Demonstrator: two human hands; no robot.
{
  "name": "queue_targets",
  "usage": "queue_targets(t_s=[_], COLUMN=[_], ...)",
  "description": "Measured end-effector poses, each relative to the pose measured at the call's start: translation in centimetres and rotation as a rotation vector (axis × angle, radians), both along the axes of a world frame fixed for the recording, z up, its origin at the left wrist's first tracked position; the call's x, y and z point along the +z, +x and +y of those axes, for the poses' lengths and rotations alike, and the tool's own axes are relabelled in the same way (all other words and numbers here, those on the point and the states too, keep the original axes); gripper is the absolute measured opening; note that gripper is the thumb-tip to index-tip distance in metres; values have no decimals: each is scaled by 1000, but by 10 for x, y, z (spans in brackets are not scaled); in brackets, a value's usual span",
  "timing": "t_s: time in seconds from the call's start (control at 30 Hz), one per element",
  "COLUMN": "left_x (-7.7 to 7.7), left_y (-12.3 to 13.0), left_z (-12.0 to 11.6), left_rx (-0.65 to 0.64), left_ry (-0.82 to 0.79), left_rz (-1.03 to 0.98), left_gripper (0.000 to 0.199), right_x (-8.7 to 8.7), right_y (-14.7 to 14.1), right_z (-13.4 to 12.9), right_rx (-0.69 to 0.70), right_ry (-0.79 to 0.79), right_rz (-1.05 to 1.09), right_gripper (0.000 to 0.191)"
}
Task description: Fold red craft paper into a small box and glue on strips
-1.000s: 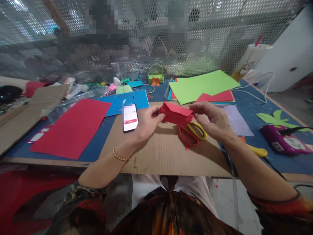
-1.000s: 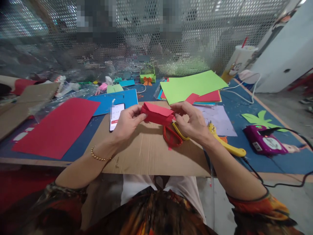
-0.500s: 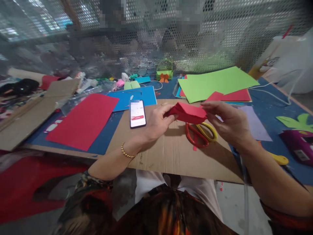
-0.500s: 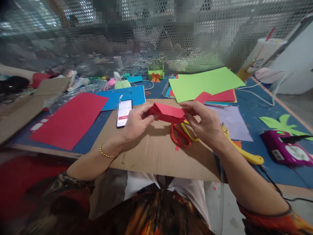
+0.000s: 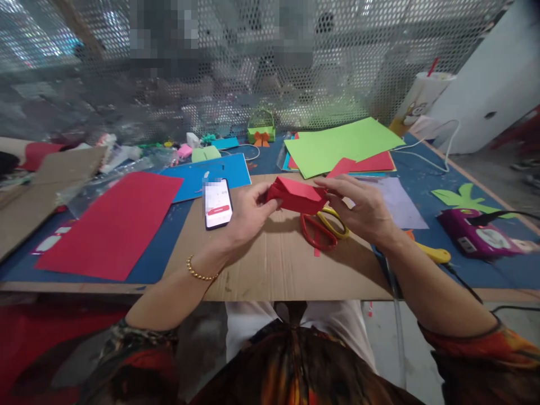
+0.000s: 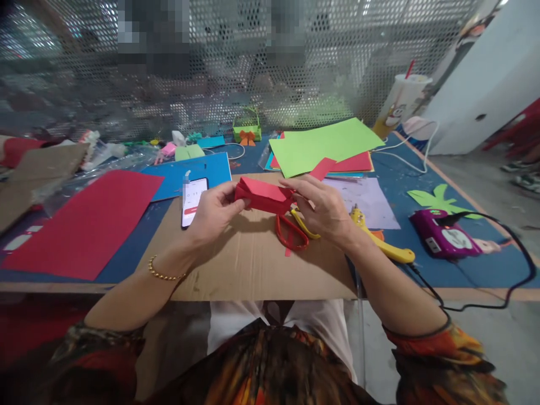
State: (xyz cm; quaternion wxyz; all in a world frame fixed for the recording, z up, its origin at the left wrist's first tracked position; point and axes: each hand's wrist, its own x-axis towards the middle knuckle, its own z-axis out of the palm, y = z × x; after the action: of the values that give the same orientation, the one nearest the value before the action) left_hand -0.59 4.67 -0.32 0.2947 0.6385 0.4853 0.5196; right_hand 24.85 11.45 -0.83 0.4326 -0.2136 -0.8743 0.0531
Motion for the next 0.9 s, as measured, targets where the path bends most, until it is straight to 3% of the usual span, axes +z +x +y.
queue_targets(t_s=[0.13,0.23,0.4,0.63,0.83,0.9], left_x=[-5,-7,-4,3,3,2], left_y=[-5,-5,1,5,10,12], left_z=[3,4,-2,-15,-18,-19], left_rx=[110,135,91,33,48,26], left_ry=[301,528,704,779,697,652], left_rz=[219,358,496,551,422,398], left_gripper=[17,20,19,24,49,49], right_x=[5,6,-2,-4,-4,-4], right_y=[3,1,-10,-14,-10,-10], right_z=[-2,-5,-4,-11,-19,-22], right_rx=[17,54,70,-120,-121,-131], right_ry=[9,23,164,277,264,286], right_rz=[16,0,-59,-153,-8,-18], right_gripper=[59,44,28,22,19,19])
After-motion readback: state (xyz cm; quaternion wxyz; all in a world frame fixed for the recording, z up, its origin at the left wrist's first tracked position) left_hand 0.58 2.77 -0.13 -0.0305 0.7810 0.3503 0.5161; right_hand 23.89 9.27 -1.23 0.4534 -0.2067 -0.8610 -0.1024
